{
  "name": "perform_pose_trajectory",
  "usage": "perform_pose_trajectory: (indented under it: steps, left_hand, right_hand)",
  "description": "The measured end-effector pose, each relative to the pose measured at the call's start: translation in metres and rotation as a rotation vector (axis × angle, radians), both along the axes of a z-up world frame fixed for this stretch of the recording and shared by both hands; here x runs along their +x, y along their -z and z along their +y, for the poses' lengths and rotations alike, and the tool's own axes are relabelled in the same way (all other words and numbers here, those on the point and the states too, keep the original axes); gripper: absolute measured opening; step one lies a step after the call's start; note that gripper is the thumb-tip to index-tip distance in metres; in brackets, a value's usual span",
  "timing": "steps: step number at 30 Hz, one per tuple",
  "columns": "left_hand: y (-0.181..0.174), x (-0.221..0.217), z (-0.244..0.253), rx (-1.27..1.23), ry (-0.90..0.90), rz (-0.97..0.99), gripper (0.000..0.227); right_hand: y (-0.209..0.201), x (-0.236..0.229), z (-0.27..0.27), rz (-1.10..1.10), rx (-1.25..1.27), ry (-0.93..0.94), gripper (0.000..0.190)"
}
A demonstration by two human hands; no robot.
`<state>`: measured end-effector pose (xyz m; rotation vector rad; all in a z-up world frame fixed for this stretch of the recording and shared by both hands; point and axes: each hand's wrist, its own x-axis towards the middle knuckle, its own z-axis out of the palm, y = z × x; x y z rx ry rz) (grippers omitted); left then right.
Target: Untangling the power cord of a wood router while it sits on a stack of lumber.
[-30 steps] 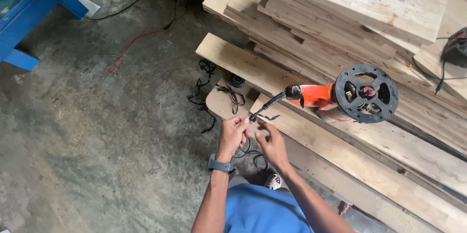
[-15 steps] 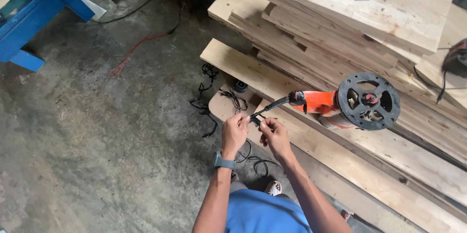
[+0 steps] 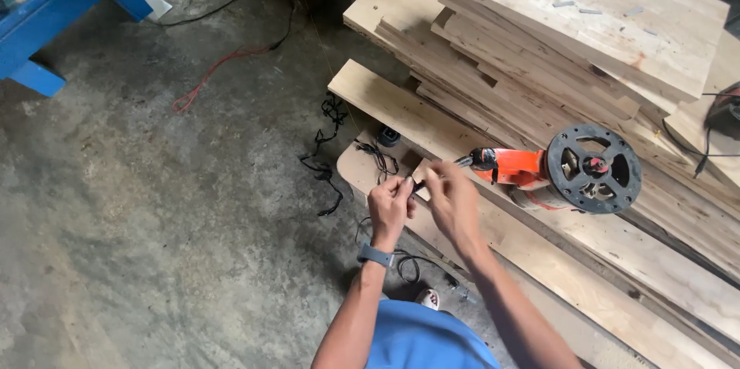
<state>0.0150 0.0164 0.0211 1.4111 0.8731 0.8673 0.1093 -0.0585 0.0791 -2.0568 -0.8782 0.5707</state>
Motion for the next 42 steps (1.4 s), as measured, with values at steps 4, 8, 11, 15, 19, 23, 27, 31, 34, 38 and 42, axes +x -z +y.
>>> perform_pose_trajectory:
  steps: [4,8,11,15,19,23,27,31,34,38,42]
  left_hand:
    - [0.017,0.017,0.003,-0.582,-0.080,-0.034,0.028]
    - [0.049,0.021,0.012,-0.804,-0.020,-0.011,0.019]
    - [0.083,0.020,0.017,-0.936,0.040,-0.012,0.015]
    - [0.082,0.010,0.030,-1.090,0.194,-0.137,0.013]
    - [0.106,-0.002,0.038,-1.097,0.266,-0.251,0.020]
    - [0.017,-0.030,0.037,-0.791,0.407,-0.315,0.040]
    - [0.031,-0.020,0.037,-0.527,0.272,-0.265,0.035]
    - [0.011,-0.019,0.032,0.058,0.256,-0.014,0.038]
    - [0.005,-0.016,0.027,0.225,0.266,0.019,0.031]
    - [0.005,0.003,0.031,0.158,0.139,0.252,0.016]
    - [-0.007,0.020,0.033,-0.242,0.067,0.222,0.024]
  right_hand:
    - [0.013,-0.027,-0.027,0.234,0.337,0.255,0.034]
    - [0.080,-0.027,-0.022,0.652,0.237,0.204,0.053]
    - [0.094,-0.016,-0.003,0.862,0.353,0.132,0.048]
    - [0.073,-0.007,0.003,0.831,0.382,0.055,0.034]
    - [0.059,0.000,0.002,0.395,0.347,0.027,0.011]
    - [0.076,0.010,-0.003,0.056,0.058,0.035,0.002]
    - [0.055,0.015,-0.013,0.148,0.015,0.014,0.019]
    - [0.013,0.022,-0.005,0.209,-0.024,0.026,0.024]
    - [-0.008,0.022,0.011,0.141,-0.047,0.010,0.028]
    - [-0.034,0.013,0.018,-0.013,-0.121,-0.021,0.032]
    - [-0.037,-0.006,-0.017,-0.029,0.056,0.250,0.032]
